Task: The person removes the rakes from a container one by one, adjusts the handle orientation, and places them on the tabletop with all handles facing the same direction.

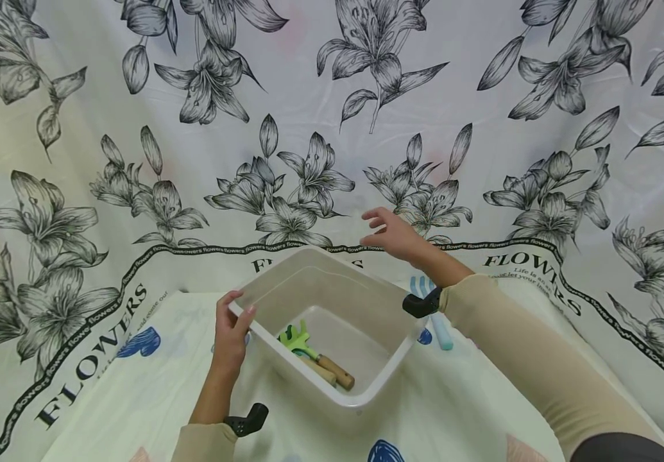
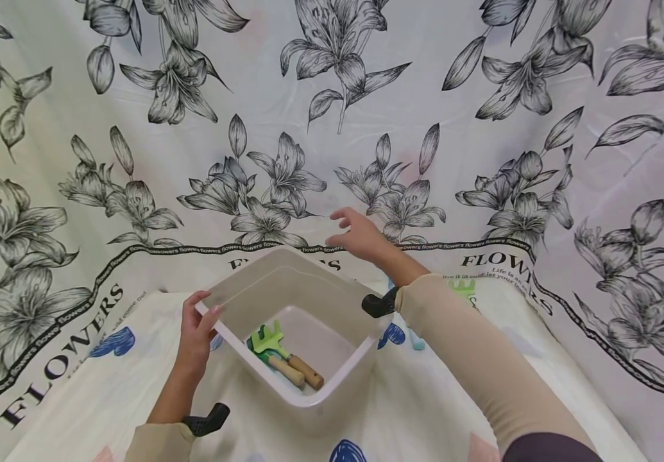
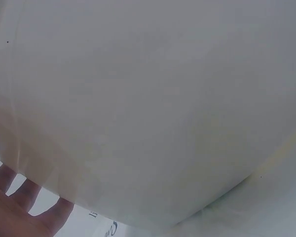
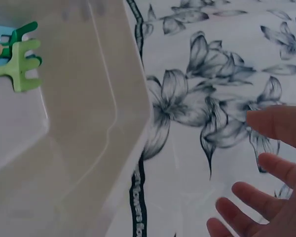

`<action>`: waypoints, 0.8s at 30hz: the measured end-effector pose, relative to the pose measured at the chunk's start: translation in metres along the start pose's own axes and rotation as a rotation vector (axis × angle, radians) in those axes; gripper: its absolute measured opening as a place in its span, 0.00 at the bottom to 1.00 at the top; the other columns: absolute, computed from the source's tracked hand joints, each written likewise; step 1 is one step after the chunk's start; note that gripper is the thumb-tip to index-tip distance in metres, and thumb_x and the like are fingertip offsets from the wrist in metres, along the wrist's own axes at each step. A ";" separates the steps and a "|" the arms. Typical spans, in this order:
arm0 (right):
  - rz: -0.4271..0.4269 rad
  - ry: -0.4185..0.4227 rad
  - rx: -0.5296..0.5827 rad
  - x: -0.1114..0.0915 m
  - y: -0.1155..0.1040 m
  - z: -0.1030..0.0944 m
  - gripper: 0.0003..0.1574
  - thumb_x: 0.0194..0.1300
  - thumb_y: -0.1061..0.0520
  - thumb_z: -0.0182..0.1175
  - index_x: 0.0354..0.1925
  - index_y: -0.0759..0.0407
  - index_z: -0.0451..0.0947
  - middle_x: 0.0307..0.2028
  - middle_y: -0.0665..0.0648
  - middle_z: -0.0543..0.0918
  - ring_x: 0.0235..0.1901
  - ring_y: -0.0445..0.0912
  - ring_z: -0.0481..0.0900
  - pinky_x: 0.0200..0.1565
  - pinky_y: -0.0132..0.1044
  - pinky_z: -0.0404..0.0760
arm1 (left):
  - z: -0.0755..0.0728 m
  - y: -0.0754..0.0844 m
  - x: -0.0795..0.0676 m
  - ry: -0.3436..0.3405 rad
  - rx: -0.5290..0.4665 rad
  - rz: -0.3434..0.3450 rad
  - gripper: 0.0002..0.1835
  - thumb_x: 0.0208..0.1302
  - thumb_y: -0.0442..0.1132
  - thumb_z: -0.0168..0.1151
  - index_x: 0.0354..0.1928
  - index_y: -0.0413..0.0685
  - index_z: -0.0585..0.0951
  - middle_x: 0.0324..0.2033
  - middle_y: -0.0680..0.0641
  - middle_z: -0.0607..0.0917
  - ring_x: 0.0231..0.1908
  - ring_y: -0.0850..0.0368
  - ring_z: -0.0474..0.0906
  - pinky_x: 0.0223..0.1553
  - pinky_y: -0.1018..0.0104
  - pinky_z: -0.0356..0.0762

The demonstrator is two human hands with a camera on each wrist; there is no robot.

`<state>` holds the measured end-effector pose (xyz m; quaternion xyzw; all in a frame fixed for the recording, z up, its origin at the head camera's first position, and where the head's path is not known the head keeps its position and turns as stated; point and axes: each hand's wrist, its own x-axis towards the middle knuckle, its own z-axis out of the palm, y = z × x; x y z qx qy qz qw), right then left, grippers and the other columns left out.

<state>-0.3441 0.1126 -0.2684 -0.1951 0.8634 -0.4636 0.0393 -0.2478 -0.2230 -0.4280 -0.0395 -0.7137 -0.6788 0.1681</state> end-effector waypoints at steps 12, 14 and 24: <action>-0.059 -0.198 0.039 0.020 -0.012 0.056 0.42 0.65 0.56 0.63 0.72 0.47 0.58 0.72 0.56 0.55 0.64 0.56 0.65 0.58 0.54 0.69 | 0.000 -0.001 -0.001 0.007 -0.010 0.002 0.27 0.75 0.43 0.49 0.69 0.51 0.53 0.65 0.39 0.63 0.61 0.40 0.65 0.61 0.43 0.62; -0.067 -0.233 0.060 0.022 -0.012 0.067 0.43 0.65 0.57 0.63 0.73 0.47 0.57 0.73 0.54 0.55 0.62 0.55 0.68 0.59 0.53 0.69 | 0.000 -0.001 -0.002 0.015 -0.002 -0.002 0.27 0.75 0.44 0.49 0.69 0.52 0.53 0.65 0.40 0.64 0.60 0.41 0.65 0.62 0.43 0.62; -0.012 -0.432 0.165 0.026 -0.004 0.117 0.44 0.64 0.56 0.63 0.73 0.50 0.57 0.71 0.56 0.61 0.66 0.55 0.64 0.60 0.62 0.63 | 0.002 0.000 0.000 0.022 0.000 0.011 0.25 0.75 0.42 0.48 0.69 0.51 0.54 0.63 0.40 0.66 0.58 0.39 0.68 0.57 0.50 0.70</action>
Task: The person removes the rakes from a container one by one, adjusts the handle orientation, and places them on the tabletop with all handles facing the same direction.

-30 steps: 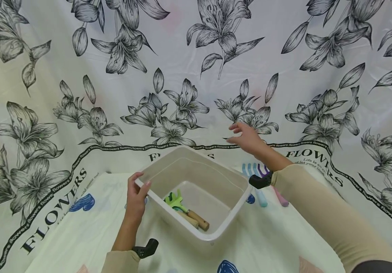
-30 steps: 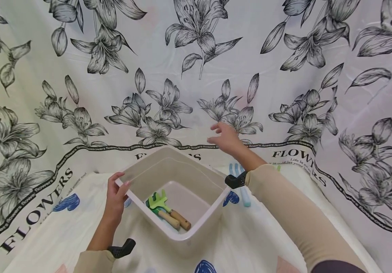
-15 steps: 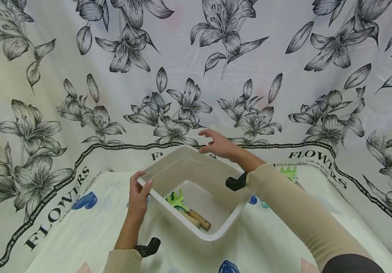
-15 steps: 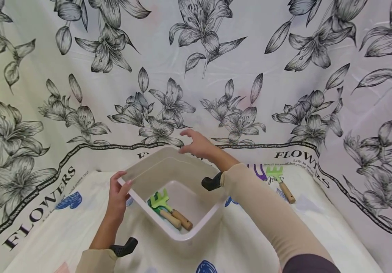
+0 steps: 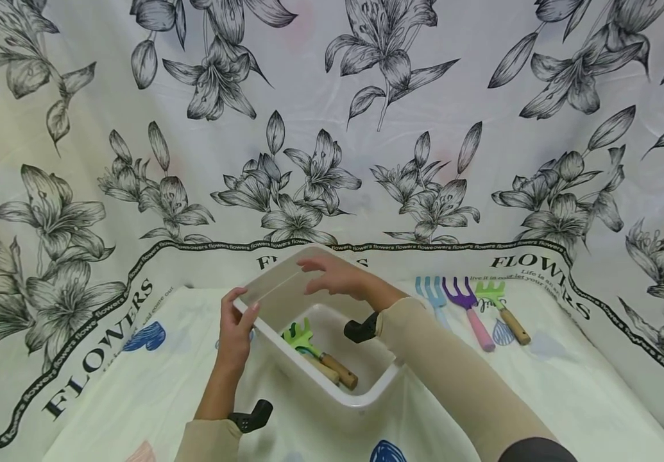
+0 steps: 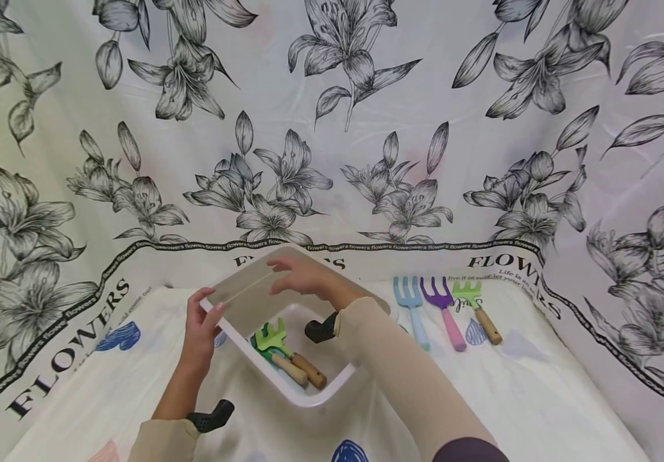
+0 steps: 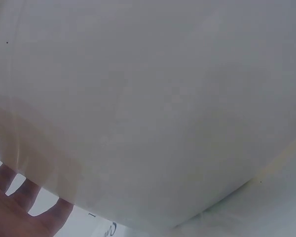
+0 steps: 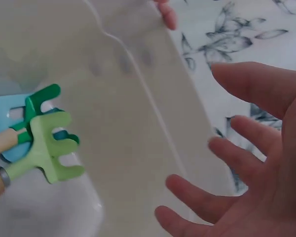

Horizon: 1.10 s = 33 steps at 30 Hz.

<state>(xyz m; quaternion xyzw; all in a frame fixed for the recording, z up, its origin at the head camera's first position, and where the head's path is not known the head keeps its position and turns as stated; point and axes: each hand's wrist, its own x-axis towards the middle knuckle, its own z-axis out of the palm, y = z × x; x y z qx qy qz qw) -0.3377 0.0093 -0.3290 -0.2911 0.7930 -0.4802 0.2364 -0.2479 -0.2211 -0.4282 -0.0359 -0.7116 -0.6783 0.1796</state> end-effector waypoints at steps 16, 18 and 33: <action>0.349 -0.333 -0.162 0.007 0.029 0.030 0.39 0.62 0.49 0.65 0.69 0.49 0.65 0.62 0.54 0.71 0.56 0.64 0.74 0.56 0.63 0.68 | -0.001 -0.002 0.000 0.000 -0.001 -0.003 0.27 0.74 0.44 0.49 0.69 0.52 0.53 0.64 0.41 0.65 0.61 0.40 0.64 0.62 0.43 0.62; 0.411 -0.356 -0.166 0.006 0.031 0.031 0.38 0.61 0.49 0.65 0.68 0.48 0.67 0.63 0.54 0.70 0.55 0.64 0.75 0.56 0.62 0.70 | -0.001 -0.002 0.000 -0.003 -0.005 -0.003 0.27 0.74 0.44 0.50 0.69 0.53 0.53 0.65 0.42 0.64 0.61 0.41 0.64 0.63 0.44 0.61; 0.644 -0.483 -0.228 -0.001 0.035 0.045 0.37 0.59 0.53 0.66 0.67 0.49 0.68 0.66 0.56 0.67 0.57 0.68 0.70 0.56 0.59 0.71 | -0.001 -0.004 0.002 -0.001 -0.009 0.006 0.26 0.74 0.42 0.50 0.68 0.51 0.54 0.64 0.41 0.65 0.60 0.42 0.66 0.61 0.45 0.63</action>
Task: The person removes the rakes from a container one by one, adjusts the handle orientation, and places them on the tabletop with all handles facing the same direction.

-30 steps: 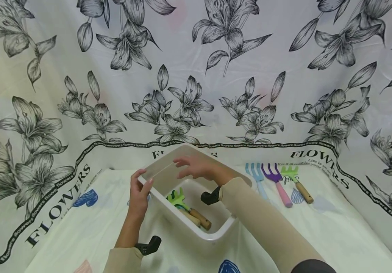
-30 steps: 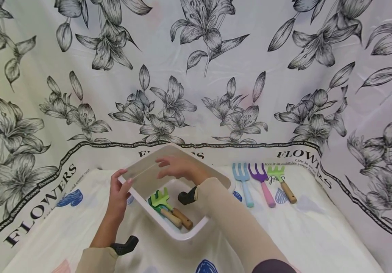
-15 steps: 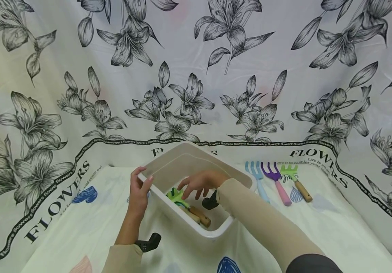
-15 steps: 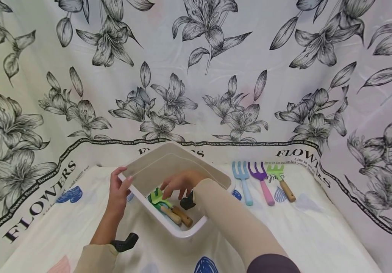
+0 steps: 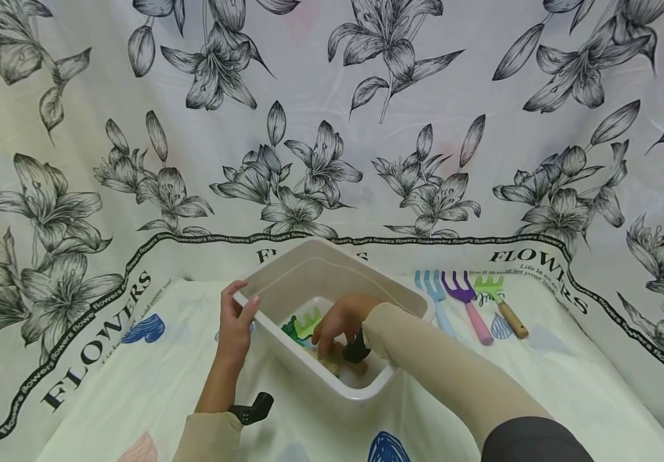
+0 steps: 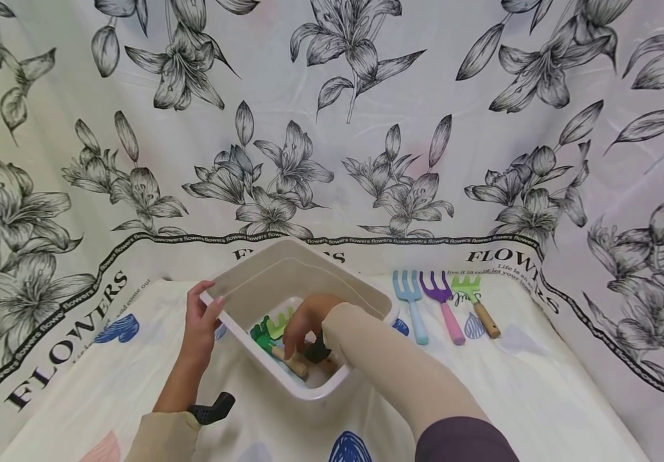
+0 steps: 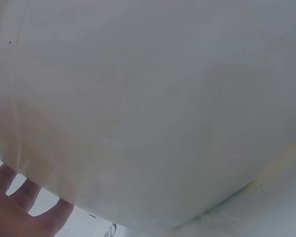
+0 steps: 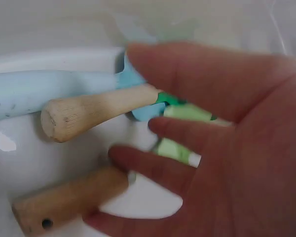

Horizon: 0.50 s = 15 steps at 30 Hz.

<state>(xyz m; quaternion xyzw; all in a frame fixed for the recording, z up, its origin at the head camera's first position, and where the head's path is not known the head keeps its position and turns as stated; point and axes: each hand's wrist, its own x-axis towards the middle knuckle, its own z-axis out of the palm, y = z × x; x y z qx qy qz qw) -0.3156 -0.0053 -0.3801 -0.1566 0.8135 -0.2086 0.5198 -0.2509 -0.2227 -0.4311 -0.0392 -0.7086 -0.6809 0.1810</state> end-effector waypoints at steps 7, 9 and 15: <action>0.003 0.030 -0.079 -0.002 0.000 0.001 0.35 0.59 0.54 0.66 0.64 0.54 0.70 0.65 0.58 0.67 0.56 0.65 0.72 0.52 0.53 0.76 | -0.001 0.001 0.000 0.010 0.009 -0.006 0.26 0.74 0.43 0.50 0.68 0.52 0.54 0.64 0.41 0.65 0.60 0.41 0.66 0.62 0.44 0.63; -0.025 0.035 -0.076 -0.002 0.000 0.000 0.33 0.59 0.55 0.65 0.63 0.55 0.71 0.60 0.57 0.70 0.54 0.63 0.73 0.53 0.52 0.76 | -0.001 0.001 -0.001 0.011 0.009 -0.010 0.27 0.74 0.43 0.50 0.68 0.52 0.54 0.64 0.41 0.65 0.60 0.41 0.66 0.63 0.44 0.62; -0.175 0.112 -0.120 -0.004 -0.001 -0.007 0.28 0.62 0.57 0.63 0.60 0.59 0.73 0.39 0.59 0.78 0.38 0.54 0.78 0.47 0.47 0.78 | -0.001 -0.001 -0.001 0.008 0.024 -0.018 0.27 0.73 0.47 0.51 0.68 0.56 0.54 0.65 0.45 0.64 0.62 0.44 0.65 0.63 0.46 0.61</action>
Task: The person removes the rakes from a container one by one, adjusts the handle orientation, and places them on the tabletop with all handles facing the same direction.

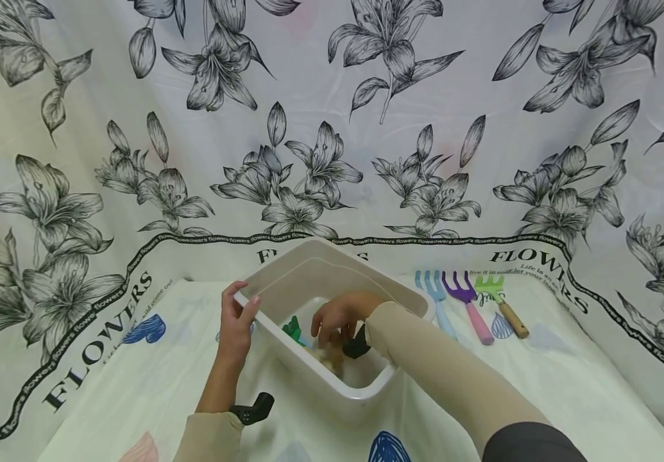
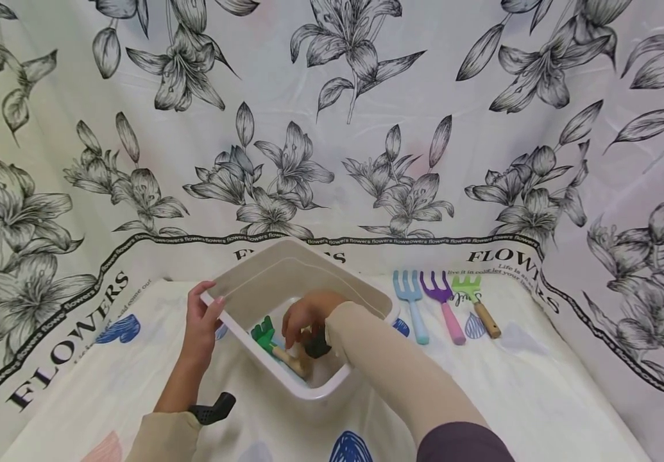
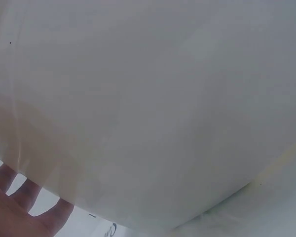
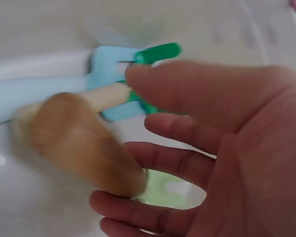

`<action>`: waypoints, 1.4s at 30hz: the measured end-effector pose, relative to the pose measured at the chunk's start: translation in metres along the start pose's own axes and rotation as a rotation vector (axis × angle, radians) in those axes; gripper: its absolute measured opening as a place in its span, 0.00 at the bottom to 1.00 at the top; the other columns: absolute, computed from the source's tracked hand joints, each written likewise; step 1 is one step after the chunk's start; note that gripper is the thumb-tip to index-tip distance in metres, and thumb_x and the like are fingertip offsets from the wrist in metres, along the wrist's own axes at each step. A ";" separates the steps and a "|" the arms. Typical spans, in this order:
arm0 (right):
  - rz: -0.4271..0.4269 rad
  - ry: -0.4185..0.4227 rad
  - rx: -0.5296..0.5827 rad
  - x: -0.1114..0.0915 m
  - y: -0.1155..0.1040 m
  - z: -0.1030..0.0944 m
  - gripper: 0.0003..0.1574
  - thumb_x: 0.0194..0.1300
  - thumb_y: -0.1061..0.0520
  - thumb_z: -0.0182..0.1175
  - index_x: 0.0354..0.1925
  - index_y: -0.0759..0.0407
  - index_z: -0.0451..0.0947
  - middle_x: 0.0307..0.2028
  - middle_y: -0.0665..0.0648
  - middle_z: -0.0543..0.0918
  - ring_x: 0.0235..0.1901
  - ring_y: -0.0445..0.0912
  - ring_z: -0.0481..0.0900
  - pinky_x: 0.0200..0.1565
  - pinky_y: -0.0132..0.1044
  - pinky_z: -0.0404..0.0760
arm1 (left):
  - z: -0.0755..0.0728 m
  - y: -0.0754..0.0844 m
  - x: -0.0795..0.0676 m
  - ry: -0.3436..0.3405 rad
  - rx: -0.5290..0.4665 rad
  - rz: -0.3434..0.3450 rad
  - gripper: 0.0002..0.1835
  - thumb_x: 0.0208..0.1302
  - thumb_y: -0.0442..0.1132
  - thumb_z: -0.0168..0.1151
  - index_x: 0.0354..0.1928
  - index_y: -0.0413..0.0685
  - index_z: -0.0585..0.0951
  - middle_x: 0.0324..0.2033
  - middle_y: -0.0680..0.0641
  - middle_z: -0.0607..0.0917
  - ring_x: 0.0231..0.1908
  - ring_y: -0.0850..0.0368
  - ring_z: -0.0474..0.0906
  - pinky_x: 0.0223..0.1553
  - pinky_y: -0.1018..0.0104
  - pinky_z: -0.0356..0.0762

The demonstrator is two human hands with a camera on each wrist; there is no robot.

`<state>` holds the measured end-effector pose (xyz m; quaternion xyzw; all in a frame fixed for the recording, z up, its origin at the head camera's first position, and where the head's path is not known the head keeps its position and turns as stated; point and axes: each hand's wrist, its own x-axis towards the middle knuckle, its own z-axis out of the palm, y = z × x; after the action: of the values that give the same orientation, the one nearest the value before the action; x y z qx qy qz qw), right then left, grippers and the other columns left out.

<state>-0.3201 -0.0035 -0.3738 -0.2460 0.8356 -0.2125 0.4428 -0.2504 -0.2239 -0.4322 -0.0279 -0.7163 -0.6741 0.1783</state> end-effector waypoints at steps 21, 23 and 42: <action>-0.283 0.259 0.191 -0.025 -0.012 -0.021 0.16 0.56 0.77 0.57 0.43 0.69 0.68 0.30 0.57 0.69 0.13 0.41 0.59 0.18 0.31 0.60 | 0.000 0.003 -0.001 -0.031 -0.001 0.037 0.26 0.75 0.43 0.49 0.69 0.51 0.54 0.66 0.42 0.63 0.63 0.42 0.63 0.61 0.41 0.62; -0.298 0.320 0.176 -0.033 -0.013 -0.023 0.17 0.56 0.76 0.60 0.43 0.68 0.69 0.33 0.58 0.71 0.16 0.43 0.64 0.19 0.32 0.65 | 0.001 0.003 0.000 -0.028 0.004 0.037 0.26 0.75 0.43 0.49 0.69 0.52 0.54 0.65 0.43 0.64 0.62 0.43 0.64 0.60 0.45 0.65; -0.404 0.715 0.279 -0.088 0.028 -0.020 0.07 0.61 0.66 0.63 0.39 0.62 0.79 0.30 0.58 0.80 0.29 0.52 0.81 0.34 0.42 0.81 | 0.001 0.002 0.000 -0.028 0.013 0.022 0.27 0.75 0.45 0.49 0.69 0.52 0.53 0.63 0.41 0.65 0.58 0.42 0.69 0.53 0.66 0.73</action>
<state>-0.3002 0.0744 -0.3237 -0.2533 0.8347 -0.4778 0.1042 -0.2497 -0.2232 -0.4304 -0.0437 -0.7228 -0.6669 0.1759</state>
